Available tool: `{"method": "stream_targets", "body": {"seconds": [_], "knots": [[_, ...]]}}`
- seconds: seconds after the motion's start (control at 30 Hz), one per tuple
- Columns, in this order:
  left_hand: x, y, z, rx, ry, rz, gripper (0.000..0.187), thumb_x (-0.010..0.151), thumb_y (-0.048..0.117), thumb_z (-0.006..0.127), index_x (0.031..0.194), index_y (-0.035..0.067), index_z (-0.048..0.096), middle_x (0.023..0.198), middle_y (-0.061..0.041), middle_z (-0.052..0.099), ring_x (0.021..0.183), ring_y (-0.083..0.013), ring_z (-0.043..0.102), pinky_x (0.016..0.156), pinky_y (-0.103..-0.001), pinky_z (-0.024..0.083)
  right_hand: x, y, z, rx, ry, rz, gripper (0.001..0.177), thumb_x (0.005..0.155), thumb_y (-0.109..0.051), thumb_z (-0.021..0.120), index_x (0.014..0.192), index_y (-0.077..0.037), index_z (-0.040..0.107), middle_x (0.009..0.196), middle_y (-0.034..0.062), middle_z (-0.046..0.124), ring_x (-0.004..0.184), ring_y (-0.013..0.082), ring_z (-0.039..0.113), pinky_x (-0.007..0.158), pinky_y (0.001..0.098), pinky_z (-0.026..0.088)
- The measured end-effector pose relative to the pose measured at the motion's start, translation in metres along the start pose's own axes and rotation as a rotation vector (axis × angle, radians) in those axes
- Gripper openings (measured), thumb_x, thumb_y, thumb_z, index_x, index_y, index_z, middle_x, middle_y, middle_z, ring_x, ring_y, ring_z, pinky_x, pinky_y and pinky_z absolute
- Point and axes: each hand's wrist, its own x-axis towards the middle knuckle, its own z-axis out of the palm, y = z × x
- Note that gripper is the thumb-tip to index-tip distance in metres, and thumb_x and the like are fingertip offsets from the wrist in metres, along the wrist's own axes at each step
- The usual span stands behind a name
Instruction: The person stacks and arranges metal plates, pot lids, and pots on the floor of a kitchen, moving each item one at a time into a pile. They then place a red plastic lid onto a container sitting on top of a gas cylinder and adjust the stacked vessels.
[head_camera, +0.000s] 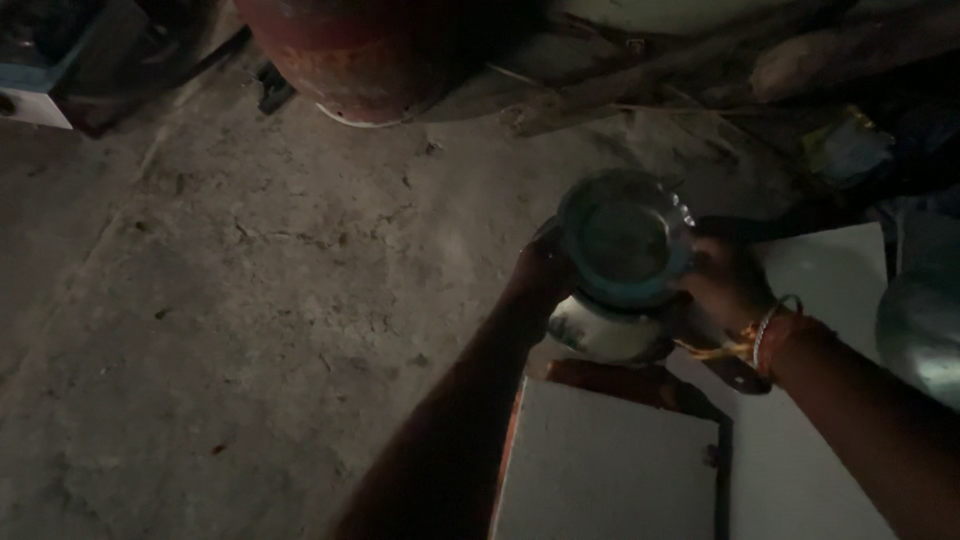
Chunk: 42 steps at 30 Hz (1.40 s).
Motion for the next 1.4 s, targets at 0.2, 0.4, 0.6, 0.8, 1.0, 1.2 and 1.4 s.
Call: {"method": "stream_targets", "body": {"seconds": [0.2,0.4,0.6,0.8,1.0,1.2,1.4], "knots": [[-0.007,0.002,0.025,0.039,-0.165,0.03,0.043,0.1,0.035,0.054,0.129,0.004,0.062,0.113,-0.015,0.069,0.099,-0.0247,0.068,0.082,-0.038,0.058,-0.009,0.013,-0.009,0.169,-0.022,0.132,0.044,0.084,-0.015,0.069,0.127,-0.005,0.071,0.113,0.0133,0.073,0.102,0.0248,0.068,0.084,0.0374,0.054],[0.022,-0.006,0.04,0.29,-0.039,-0.177,0.047,0.102,0.038,0.053,0.133,0.004,0.061,0.118,-0.026,0.065,0.089,-0.0356,0.065,0.07,-0.046,0.052,-0.017,0.016,-0.001,0.163,-0.083,0.504,0.067,0.089,-0.022,0.071,0.152,-0.017,0.047,0.126,0.0104,0.066,0.104,0.0243,0.066,0.084,0.0423,0.055],[0.023,-0.024,0.042,0.357,-0.168,0.194,0.068,0.097,0.03,0.061,0.155,0.01,0.032,0.147,-0.017,0.052,0.131,-0.0278,0.055,0.106,-0.044,0.05,-0.027,0.01,0.018,0.179,-0.191,0.141,0.048,0.092,-0.029,0.068,0.135,-0.009,0.067,0.126,0.0086,0.073,0.114,0.0221,0.069,0.095,0.038,0.053],[0.025,-0.04,0.042,0.211,-0.262,-0.01,0.055,0.096,0.02,0.061,0.146,0.002,0.049,0.134,-0.022,0.066,0.121,-0.0319,0.066,0.096,-0.048,0.059,-0.048,-0.02,0.019,0.226,-0.075,0.49,0.043,0.091,-0.031,0.068,0.13,-0.014,0.062,0.12,0.0058,0.066,0.103,0.0202,0.064,0.08,0.0382,0.055],[0.021,-0.036,0.043,0.416,-0.2,0.0,0.055,0.097,0.028,0.062,0.146,0.009,0.047,0.136,-0.015,0.061,0.124,-0.0266,0.061,0.103,-0.043,0.051,-0.053,-0.045,0.017,0.115,0.06,0.523,0.045,0.09,-0.025,0.078,0.118,0.009,0.069,0.111,0.0278,0.072,0.092,0.0388,0.072,0.075,0.0447,0.054],[0.007,-0.029,0.031,0.298,-0.231,-0.175,0.062,0.093,0.045,0.061,0.143,0.008,0.056,0.139,-0.017,0.061,0.128,-0.0275,0.056,0.105,-0.043,0.046,-0.053,-0.028,0.023,0.044,0.08,0.223,0.037,0.085,-0.023,0.074,0.116,-0.005,0.066,0.118,0.014,0.068,0.111,0.025,0.066,0.088,0.043,0.053],[0.017,-0.055,0.022,-0.249,-0.456,0.023,0.063,0.096,0.04,0.066,0.145,0.004,0.052,0.142,-0.019,0.058,0.13,-0.029,0.055,0.108,-0.039,0.046,-0.028,0.01,0.033,-0.454,-0.019,0.036,0.047,0.098,-0.044,0.058,0.131,-0.013,0.068,0.13,0.0142,0.071,0.117,0.0306,0.065,0.101,0.0439,0.05]]}}
